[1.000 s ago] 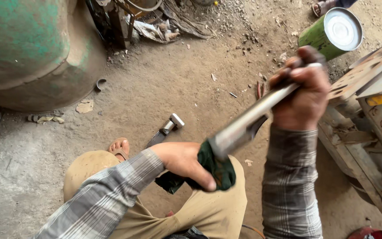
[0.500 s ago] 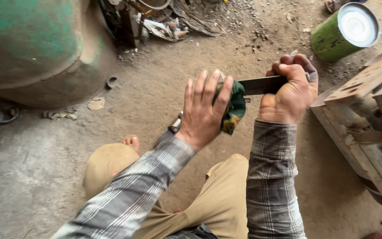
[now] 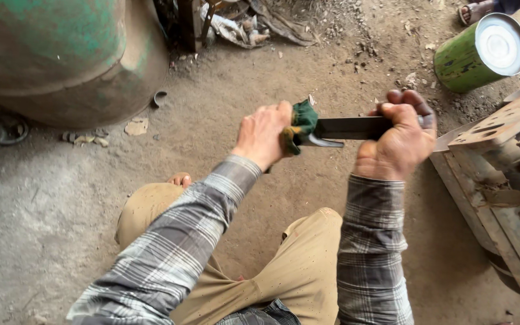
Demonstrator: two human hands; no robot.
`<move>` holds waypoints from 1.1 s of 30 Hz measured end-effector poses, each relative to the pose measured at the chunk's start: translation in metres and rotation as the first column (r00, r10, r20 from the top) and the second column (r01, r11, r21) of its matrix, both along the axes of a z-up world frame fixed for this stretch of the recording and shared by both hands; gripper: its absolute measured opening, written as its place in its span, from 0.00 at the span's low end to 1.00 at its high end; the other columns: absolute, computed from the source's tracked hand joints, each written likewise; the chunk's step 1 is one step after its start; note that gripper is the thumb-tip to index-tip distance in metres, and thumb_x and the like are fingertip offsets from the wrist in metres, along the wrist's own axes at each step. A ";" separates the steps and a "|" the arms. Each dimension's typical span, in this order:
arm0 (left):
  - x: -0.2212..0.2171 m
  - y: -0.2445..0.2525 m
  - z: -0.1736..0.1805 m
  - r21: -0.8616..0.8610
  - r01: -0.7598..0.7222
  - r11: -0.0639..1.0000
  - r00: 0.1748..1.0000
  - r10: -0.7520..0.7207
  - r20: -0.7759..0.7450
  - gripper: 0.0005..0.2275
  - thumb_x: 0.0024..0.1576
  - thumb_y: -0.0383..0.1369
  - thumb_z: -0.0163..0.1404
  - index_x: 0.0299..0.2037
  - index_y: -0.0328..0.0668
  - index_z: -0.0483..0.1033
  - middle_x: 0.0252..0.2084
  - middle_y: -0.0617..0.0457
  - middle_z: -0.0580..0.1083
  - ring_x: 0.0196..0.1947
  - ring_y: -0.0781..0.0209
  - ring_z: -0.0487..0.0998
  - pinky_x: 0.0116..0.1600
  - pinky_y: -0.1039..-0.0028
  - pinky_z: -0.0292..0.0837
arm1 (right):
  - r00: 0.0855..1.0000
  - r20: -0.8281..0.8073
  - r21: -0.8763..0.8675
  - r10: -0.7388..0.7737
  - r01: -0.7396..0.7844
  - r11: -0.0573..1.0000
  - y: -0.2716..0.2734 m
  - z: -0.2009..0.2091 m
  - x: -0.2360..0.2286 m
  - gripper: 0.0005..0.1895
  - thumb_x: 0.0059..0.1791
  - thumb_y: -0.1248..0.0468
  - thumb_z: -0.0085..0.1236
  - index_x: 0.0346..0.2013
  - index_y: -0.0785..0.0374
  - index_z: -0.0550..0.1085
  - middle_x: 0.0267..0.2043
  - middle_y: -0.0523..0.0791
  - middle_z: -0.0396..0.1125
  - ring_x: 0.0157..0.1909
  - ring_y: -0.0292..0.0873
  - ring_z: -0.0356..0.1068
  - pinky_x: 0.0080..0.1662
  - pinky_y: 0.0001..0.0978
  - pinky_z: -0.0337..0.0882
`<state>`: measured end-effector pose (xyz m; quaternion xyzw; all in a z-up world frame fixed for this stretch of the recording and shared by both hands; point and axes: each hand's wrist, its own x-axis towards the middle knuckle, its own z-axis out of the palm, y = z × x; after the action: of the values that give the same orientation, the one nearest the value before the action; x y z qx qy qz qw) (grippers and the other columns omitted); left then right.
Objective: The person sits on the ground and wipes several cylindrical metal parts with a green cloth. The person picks up each part, wipes it, and places it down, repeating the process for multiple pieces. The person then holds two cleaned parts together and inspects them near a bucket of scrap metal.
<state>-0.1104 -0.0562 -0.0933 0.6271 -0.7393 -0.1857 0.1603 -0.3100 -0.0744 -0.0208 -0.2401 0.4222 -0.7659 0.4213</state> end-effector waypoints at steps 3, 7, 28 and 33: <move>0.012 -0.005 -0.013 0.221 -0.028 0.975 0.997 0.013 0.071 0.08 0.60 0.34 0.53 0.44 0.39 0.75 0.41 0.43 0.80 0.43 0.46 0.84 0.46 0.56 0.81 | 1.000 0.023 0.015 0.012 -0.013 1.000 -0.002 0.004 -0.016 0.16 0.41 0.83 0.51 0.41 0.68 0.73 0.37 0.52 0.73 0.32 0.48 0.74 0.34 0.38 0.75; 0.032 -0.006 -0.001 0.148 -0.074 0.986 0.997 0.071 0.025 0.05 0.52 0.32 0.54 0.36 0.44 0.79 0.37 0.41 0.79 0.40 0.40 0.81 0.44 0.53 0.77 | 0.996 0.056 -0.035 0.073 -0.071 0.997 -0.006 0.014 -0.041 0.15 0.43 0.82 0.50 0.42 0.69 0.72 0.37 0.52 0.72 0.33 0.50 0.73 0.37 0.39 0.77; -0.034 0.053 0.026 0.083 0.570 0.817 -0.125 0.185 -0.975 0.28 0.57 0.44 0.57 0.63 0.34 0.67 0.54 0.48 0.75 0.56 0.54 0.76 0.62 0.62 0.75 | 0.937 0.344 -0.101 0.054 -0.020 0.995 -0.014 -0.016 -0.073 0.10 0.44 0.76 0.49 0.36 0.62 0.72 0.35 0.46 0.71 0.37 0.46 0.74 0.42 0.38 0.76; -0.037 0.045 0.016 0.060 0.492 0.869 -0.465 0.320 -0.826 0.27 0.62 0.49 0.56 0.60 0.31 0.69 0.53 0.48 0.74 0.55 0.55 0.75 0.61 0.63 0.73 | 0.931 0.355 -0.162 0.087 -0.031 0.986 0.002 -0.030 -0.048 0.07 0.46 0.74 0.50 0.37 0.64 0.72 0.37 0.47 0.71 0.39 0.46 0.73 0.45 0.41 0.76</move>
<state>-0.1472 -0.0111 -0.0769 0.0989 -0.2174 -0.8101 0.5355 -0.3580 -0.0729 -0.0509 -0.1398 0.2699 -0.8141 0.4948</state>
